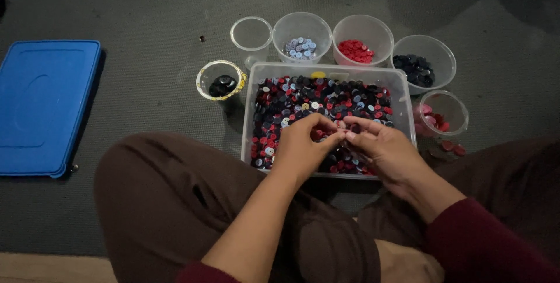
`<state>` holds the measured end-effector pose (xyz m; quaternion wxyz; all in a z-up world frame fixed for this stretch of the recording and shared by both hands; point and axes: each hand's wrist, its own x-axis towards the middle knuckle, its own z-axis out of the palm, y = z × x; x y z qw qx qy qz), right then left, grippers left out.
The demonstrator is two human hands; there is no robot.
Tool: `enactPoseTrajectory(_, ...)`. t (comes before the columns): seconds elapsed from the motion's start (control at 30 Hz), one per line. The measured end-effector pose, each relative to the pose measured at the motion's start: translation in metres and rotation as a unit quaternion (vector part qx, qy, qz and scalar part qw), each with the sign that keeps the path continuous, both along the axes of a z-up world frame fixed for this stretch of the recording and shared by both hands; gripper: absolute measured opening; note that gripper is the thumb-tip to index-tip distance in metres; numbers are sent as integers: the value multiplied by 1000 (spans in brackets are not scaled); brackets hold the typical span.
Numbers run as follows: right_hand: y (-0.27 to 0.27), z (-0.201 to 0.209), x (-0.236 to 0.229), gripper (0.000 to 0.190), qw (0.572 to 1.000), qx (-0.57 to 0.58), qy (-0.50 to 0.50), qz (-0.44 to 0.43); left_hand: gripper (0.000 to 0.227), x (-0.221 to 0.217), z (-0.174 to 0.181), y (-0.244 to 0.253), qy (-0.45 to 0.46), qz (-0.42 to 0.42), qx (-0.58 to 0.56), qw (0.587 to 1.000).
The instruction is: Sorting various colored buttons from a large central bin into smaller individual plastic containers based on color and type.
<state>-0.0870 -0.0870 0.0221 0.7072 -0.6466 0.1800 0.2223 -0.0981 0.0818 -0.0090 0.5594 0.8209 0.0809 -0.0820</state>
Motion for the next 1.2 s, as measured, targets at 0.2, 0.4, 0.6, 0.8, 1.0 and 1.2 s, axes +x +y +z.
enactPoseTrajectory(0.2, -4, -12, 1, 57, 998, 50, 45, -21, 21, -1, 3, 1, -36, -12, -25, 999)
enactPoseTrajectory(0.4, 3, 1, 0, 61, 997, 44, 57, -13, 11, 0, -2, 3, -51, -42, 32, 997)
enactPoseTrajectory(0.6, 6, 11, -1, 70, 999, 15, 40, -20, 14, 1, -4, 2, -1, -49, 57, 997)
enactPoseTrajectory(0.8, 3, 25, 2, 76, 998, -11, 39, -39, 20, 0, -4, 1, -9, -51, 89, 995)
enactPoseTrajectory(1.0, -3, 23, 3, 75, 999, -4, 17, -47, 29, 1, -4, 4, 6, -117, 197, 973)
enactPoseTrajectory(1.2, -14, 7, 9, 67, 997, -60, -7, -37, 28, 0, 10, 0, 28, -152, 238, 959)
